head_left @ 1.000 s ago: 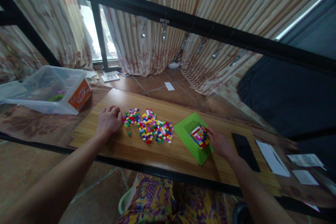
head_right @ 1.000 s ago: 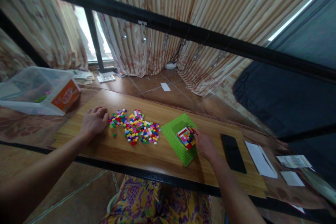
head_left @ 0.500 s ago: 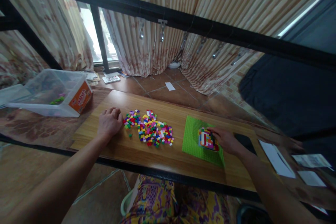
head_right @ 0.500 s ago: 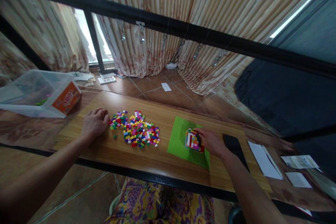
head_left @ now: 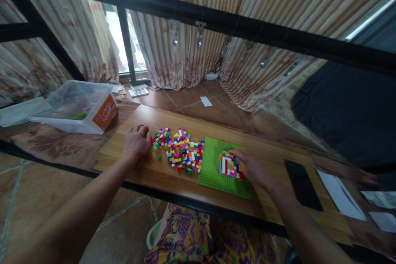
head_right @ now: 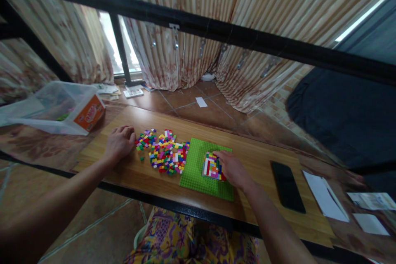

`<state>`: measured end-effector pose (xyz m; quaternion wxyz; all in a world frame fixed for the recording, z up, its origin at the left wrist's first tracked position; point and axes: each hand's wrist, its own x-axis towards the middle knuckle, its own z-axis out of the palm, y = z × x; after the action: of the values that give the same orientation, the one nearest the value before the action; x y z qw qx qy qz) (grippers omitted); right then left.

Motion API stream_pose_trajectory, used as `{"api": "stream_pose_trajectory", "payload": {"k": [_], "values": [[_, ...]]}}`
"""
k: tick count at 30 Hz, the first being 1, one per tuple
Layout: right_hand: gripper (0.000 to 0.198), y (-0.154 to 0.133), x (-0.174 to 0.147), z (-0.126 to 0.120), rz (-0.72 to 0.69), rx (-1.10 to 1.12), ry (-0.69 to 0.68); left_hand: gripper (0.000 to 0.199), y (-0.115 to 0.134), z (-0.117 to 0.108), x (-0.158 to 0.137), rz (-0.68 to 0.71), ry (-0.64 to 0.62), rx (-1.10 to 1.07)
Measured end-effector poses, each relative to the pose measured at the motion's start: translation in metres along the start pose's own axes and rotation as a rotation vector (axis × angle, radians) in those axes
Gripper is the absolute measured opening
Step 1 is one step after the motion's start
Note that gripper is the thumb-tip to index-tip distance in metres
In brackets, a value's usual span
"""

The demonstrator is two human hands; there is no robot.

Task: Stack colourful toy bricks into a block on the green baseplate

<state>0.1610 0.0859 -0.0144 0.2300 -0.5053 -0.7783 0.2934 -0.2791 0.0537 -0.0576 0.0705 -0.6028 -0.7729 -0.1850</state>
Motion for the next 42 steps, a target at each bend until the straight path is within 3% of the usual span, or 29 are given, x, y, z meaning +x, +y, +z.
{"api": "stream_pose_trajectory", "payload": {"k": [10,20,25,29,32,35,38,42], "values": [[0.035,-0.011,0.021,0.018,-0.140,-0.098,-0.084,0.031,-0.001,0.004,0.000,-0.007,0.040,-0.037],[0.037,0.021,0.009,-0.009,-0.087,-0.196,-0.049,0.030,0.000,0.003,-0.001,-0.026,0.016,-0.039],[0.040,0.014,0.003,-0.007,-0.112,-0.300,0.038,0.030,0.002,0.000,-0.001,-0.022,0.004,-0.033],[0.037,-0.026,-0.013,0.020,-0.203,-0.353,0.242,0.029,0.003,0.000,-0.002,-0.009,0.006,-0.033],[0.029,-0.068,-0.026,0.059,-0.281,-0.244,0.114,0.028,0.002,0.001,-0.002,-0.012,0.013,-0.040],[0.020,-0.098,-0.034,0.099,-0.257,-0.164,0.005,0.027,0.002,0.002,-0.002,-0.015,0.013,-0.051],[0.012,-0.108,-0.036,0.125,-0.203,-0.180,0.025,0.026,0.002,0.002,-0.002,-0.013,0.006,-0.058],[0.011,-0.106,-0.038,0.136,-0.194,-0.233,0.069,0.025,0.003,0.001,-0.002,-0.022,0.008,-0.076]]}}
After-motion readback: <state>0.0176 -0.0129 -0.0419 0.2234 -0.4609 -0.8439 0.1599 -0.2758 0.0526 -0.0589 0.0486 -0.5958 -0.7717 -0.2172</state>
